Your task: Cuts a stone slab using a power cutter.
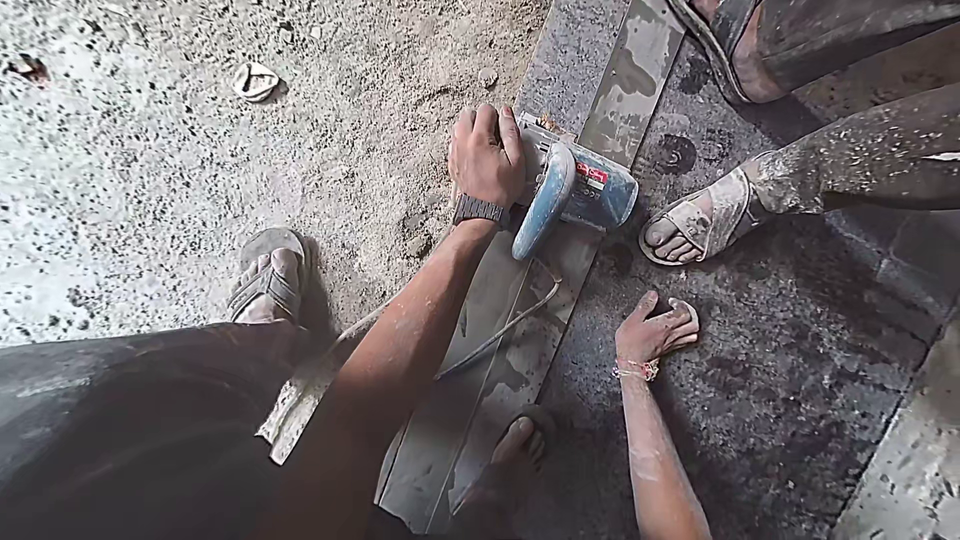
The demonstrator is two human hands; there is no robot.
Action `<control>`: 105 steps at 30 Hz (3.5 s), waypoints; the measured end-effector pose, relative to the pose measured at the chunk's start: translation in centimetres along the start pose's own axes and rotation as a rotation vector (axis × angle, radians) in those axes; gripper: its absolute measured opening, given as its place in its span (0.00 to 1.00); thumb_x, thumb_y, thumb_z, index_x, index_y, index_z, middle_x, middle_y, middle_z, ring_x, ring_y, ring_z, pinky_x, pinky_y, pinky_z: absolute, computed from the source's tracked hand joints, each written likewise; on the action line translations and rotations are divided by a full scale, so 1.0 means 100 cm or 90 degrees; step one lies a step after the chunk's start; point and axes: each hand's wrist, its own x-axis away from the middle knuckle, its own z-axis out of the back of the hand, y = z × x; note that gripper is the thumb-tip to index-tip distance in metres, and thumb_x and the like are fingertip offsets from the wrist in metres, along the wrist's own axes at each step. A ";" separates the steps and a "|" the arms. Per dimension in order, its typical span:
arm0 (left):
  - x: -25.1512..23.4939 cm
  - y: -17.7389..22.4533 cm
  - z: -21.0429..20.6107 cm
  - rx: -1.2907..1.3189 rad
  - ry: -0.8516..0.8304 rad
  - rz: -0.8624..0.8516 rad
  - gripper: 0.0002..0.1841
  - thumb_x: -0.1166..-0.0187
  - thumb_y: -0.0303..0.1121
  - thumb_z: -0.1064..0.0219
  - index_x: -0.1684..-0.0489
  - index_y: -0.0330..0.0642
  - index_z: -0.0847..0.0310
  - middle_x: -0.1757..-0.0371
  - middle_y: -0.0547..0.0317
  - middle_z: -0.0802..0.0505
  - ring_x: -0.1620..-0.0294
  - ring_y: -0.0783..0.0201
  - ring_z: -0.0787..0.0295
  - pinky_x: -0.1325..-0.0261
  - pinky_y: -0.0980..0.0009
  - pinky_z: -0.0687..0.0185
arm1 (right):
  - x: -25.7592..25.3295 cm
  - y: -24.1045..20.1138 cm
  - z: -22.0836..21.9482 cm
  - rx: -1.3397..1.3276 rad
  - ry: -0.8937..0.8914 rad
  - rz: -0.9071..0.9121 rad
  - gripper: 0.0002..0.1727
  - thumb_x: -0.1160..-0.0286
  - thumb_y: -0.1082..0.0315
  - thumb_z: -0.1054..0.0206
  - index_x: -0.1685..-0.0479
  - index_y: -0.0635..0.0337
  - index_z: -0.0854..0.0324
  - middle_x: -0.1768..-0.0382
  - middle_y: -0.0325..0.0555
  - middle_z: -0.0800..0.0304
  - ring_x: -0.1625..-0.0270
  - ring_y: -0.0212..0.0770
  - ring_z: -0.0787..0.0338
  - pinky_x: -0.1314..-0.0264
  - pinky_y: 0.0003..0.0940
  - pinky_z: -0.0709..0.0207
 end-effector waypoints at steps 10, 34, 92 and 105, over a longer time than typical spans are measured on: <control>-0.006 0.002 -0.002 -0.003 0.002 -0.002 0.24 0.10 0.48 0.53 0.68 0.42 0.16 0.62 0.52 0.13 0.57 0.54 0.12 0.55 0.54 0.19 | 0.001 0.000 -0.002 0.003 0.010 0.009 0.32 0.15 0.48 0.41 0.29 0.71 0.23 0.23 0.73 0.27 0.18 0.70 0.31 0.15 0.56 0.41; -0.014 0.007 -0.003 0.011 -0.014 0.011 0.26 0.11 0.48 0.53 0.64 0.40 0.13 0.56 0.44 0.11 0.48 0.45 0.11 0.48 0.46 0.18 | -0.003 -0.088 0.090 -0.257 -0.236 0.389 0.29 0.18 0.50 0.38 0.38 0.72 0.19 0.35 0.67 0.17 0.27 0.58 0.18 0.23 0.49 0.25; -0.052 0.013 -0.023 0.111 -0.038 -0.030 0.24 0.15 0.49 0.46 0.73 0.42 0.14 0.66 0.48 0.15 0.58 0.46 0.14 0.57 0.50 0.20 | 0.007 -0.312 0.038 -0.427 0.013 -0.064 0.31 0.32 0.66 0.25 0.31 0.75 0.25 0.56 0.55 0.11 0.68 0.34 0.11 0.61 0.32 0.14; -0.057 0.017 -0.024 0.107 -0.057 -0.018 0.24 0.13 0.49 0.48 0.73 0.41 0.16 0.66 0.47 0.18 0.59 0.46 0.16 0.57 0.50 0.21 | -0.001 -0.312 0.038 -0.428 -0.013 -0.051 0.31 0.31 0.66 0.26 0.29 0.76 0.26 0.59 0.56 0.10 0.70 0.37 0.10 0.64 0.35 0.13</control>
